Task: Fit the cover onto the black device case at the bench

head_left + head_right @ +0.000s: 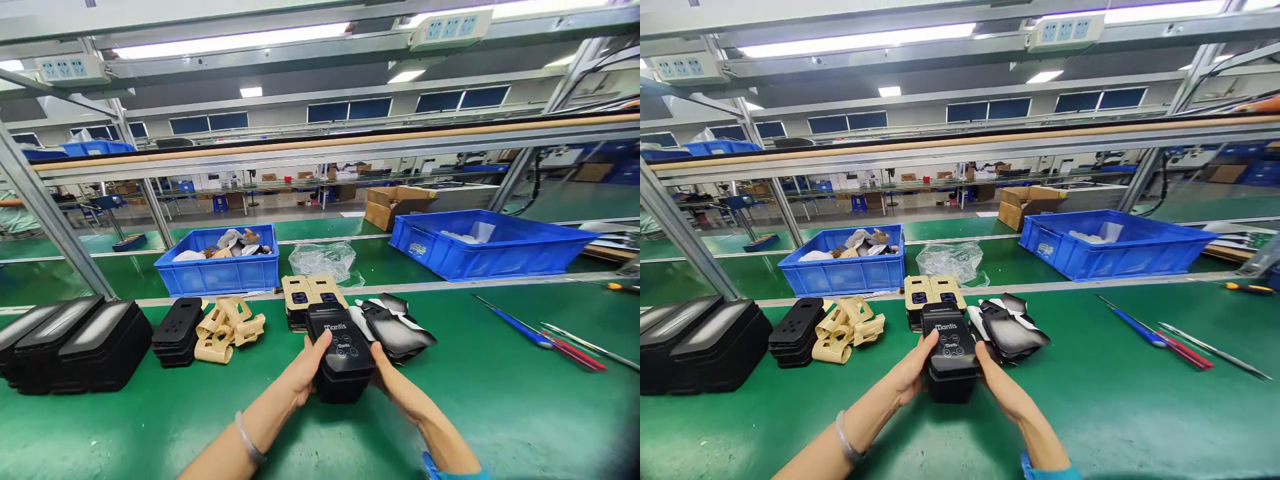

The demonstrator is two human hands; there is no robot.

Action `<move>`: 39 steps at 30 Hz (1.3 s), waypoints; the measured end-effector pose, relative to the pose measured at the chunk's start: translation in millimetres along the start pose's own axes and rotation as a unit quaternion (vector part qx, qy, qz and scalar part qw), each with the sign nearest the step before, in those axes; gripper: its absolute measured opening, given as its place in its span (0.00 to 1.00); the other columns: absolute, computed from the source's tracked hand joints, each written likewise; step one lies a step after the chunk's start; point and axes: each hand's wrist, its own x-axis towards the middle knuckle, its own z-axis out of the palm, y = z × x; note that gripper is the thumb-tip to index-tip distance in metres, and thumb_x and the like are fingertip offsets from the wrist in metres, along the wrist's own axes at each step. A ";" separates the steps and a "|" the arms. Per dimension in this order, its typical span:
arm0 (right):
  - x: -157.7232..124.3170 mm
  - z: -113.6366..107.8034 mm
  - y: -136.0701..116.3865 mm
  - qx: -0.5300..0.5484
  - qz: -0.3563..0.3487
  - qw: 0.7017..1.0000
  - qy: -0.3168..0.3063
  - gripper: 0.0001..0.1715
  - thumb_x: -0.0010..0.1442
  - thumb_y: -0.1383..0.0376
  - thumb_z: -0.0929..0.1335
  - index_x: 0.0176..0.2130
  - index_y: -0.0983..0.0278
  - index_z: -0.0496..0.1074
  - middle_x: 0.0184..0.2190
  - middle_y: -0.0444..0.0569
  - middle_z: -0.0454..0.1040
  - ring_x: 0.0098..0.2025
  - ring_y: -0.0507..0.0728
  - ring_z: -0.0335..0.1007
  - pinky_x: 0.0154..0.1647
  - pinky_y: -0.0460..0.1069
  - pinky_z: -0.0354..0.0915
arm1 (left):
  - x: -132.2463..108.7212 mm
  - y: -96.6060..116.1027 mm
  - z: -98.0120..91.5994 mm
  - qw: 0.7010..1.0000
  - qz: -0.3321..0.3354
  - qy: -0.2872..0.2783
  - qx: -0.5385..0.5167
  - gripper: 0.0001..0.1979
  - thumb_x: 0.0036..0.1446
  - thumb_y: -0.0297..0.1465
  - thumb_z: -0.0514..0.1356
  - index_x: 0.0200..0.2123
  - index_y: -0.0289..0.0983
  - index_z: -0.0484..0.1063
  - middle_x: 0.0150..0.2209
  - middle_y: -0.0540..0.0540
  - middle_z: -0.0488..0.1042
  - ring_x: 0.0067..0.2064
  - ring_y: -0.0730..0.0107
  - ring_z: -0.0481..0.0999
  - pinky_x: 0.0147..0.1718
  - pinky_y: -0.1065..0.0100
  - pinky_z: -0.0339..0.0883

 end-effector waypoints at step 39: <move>-33.2 60.2 -17.4 -0.019 -0.195 0.980 0.027 0.59 0.55 0.48 0.70 0.72 0.65 0.41 0.72 0.53 0.46 0.72 0.64 0.41 0.71 0.58 0.39 | -54.5 20.7 -5.4 0.992 0.123 0.003 -0.017 0.33 0.37 0.33 0.73 0.50 0.38 0.73 0.51 0.42 0.79 0.54 0.51 0.75 0.52 0.60 0.67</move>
